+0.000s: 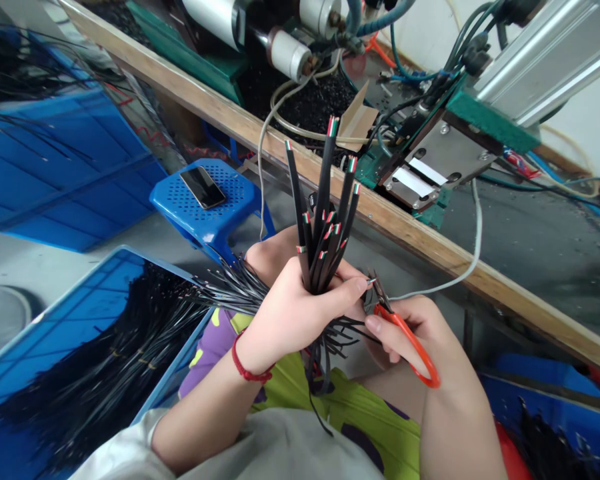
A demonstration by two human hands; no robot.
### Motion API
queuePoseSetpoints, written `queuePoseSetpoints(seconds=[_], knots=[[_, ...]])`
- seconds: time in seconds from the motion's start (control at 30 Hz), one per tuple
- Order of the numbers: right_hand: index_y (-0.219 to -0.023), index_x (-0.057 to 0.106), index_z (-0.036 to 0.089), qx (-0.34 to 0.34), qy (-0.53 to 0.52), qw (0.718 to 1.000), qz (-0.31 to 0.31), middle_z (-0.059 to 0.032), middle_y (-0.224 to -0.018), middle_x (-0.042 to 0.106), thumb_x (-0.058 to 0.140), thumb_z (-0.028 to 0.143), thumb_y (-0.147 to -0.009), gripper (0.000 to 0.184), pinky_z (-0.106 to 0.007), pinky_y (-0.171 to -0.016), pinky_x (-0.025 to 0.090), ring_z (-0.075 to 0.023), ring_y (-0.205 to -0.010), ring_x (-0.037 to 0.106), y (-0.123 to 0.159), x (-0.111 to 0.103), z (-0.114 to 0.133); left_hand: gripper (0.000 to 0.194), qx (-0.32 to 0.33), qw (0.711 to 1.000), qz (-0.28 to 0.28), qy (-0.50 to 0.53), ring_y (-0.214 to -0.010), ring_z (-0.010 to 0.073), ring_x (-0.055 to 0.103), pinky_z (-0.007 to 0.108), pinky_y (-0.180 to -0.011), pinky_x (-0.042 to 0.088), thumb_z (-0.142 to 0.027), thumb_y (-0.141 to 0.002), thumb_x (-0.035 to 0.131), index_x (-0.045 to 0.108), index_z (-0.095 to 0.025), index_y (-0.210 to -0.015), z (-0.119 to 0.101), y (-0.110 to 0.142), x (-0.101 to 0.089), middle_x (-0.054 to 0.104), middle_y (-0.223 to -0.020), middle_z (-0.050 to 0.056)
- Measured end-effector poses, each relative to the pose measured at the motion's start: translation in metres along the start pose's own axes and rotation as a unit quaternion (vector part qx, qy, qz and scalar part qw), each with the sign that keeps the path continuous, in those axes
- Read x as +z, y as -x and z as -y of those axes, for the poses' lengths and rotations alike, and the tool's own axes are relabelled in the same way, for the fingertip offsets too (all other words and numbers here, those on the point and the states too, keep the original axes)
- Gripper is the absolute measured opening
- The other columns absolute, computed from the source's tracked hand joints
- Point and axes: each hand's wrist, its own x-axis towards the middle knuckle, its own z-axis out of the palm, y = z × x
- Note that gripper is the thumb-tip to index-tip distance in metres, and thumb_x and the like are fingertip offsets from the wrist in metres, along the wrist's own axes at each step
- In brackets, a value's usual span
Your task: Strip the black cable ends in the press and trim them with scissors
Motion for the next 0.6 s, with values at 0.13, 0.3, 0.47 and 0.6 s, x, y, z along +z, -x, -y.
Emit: queuePoseSetpoints(seconds=[0.13,0.3,0.47,0.6], knots=[[-0.052,0.044,0.023,0.020,0.002,1.000,0.003,0.0001,-0.047,0.049,0.081,0.077,-0.093,0.078,-0.029,-0.050,0.025,-0.0104,-0.048,0.039,0.0017,-0.0008,-0.0034,0.017,-0.006,1.000,-0.003,-0.004,-0.056,0.0104,0.063,0.022,-0.053,0.047,-0.024,-0.096,0.082,0.081,-0.018,-0.081,0.0005,-0.0012,0.0009,0.074,-0.064,-0.001],[-0.053,0.046,0.023,0.027,0.000,1.000,0.000,0.0001,-0.048,0.050,0.082,0.076,-0.093,0.076,-0.028,-0.050,0.026,-0.0106,-0.048,0.039,0.0013,-0.0010,-0.0063,0.018,-0.005,1.000,-0.002,-0.003,-0.056,0.0105,0.062,0.022,-0.053,0.047,-0.024,-0.096,0.082,0.080,-0.018,-0.079,0.0009,-0.0016,0.0016,0.073,-0.064,-0.001],[-0.052,0.046,0.022,0.011,-0.002,1.000,0.001,-0.0003,-0.048,0.051,0.083,0.073,-0.094,0.076,-0.029,-0.050,0.025,-0.0104,-0.048,0.040,-0.0001,-0.0003,-0.0038,0.020,0.005,1.000,0.003,0.012,-0.054,0.0076,0.057,0.020,-0.053,0.045,-0.021,-0.097,0.079,0.078,-0.018,-0.078,0.0010,-0.0015,0.0024,0.069,-0.060,-0.004],[-0.052,0.046,0.022,0.009,-0.009,1.000,-0.001,0.0000,-0.048,0.051,0.084,0.071,-0.094,0.075,-0.030,-0.050,0.024,-0.0102,-0.048,0.040,-0.0003,0.0006,-0.0044,0.018,0.000,1.000,0.000,0.011,-0.053,0.0073,0.056,0.020,-0.052,0.045,-0.022,-0.098,0.080,0.079,-0.017,-0.081,0.0008,-0.0014,0.0027,0.067,-0.059,-0.005]])
